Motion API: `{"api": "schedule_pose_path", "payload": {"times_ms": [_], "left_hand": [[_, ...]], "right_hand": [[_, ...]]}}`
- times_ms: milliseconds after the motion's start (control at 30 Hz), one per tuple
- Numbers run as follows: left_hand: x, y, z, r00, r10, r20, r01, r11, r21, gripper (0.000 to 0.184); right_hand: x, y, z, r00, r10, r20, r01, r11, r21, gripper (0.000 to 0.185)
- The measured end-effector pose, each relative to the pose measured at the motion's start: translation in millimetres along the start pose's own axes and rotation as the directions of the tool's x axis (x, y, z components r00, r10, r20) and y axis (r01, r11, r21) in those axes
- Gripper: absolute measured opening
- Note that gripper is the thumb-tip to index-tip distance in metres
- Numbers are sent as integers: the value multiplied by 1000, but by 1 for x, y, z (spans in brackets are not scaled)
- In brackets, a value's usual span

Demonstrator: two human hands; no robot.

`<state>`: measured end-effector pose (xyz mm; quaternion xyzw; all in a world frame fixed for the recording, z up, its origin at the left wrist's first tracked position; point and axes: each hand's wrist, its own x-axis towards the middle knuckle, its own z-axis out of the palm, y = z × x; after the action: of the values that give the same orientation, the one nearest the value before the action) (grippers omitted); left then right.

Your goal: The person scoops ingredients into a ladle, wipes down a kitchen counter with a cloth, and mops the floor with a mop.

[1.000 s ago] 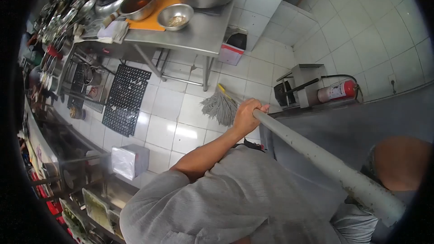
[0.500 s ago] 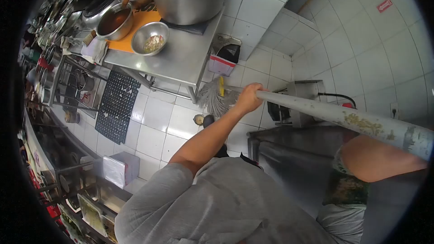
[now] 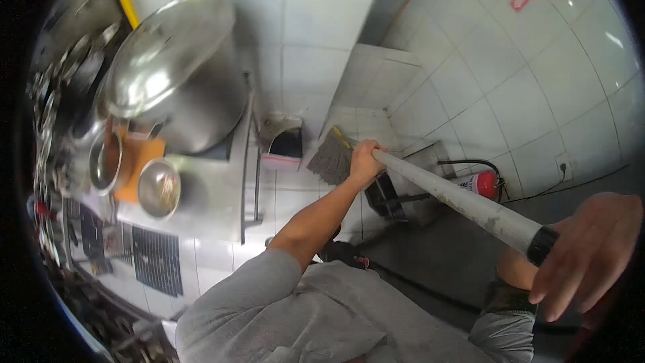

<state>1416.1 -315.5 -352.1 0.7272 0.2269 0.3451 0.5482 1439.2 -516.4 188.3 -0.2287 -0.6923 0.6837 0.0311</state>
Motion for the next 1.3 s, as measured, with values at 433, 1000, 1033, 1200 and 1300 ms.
{"api": "schedule_pose_path", "payload": {"times_ms": [433,1000,1033,1200,1300], "left_hand": [[170,231,80,811,575,-109,-583,811,-53,24],[249,-48,110,923,-78,376,-135,850,509,71],[246,-59,100,894,-77,442,-189,829,526,70],[201,-82,28,749,-418,515,70,822,565,58],[174,-27,-24,742,-612,272,348,700,624,51]], "right_hand": [[-134,32,-25,321,-636,-701,67,754,-653,22],[-249,296,-403,-537,-378,-754,-353,913,-207,32],[-237,328,-443,-530,-324,-784,-162,946,-281,39],[-204,508,-594,-467,-242,-851,-449,893,-8,42],[-187,543,-658,-416,-140,-898,-417,907,52,39]]}}
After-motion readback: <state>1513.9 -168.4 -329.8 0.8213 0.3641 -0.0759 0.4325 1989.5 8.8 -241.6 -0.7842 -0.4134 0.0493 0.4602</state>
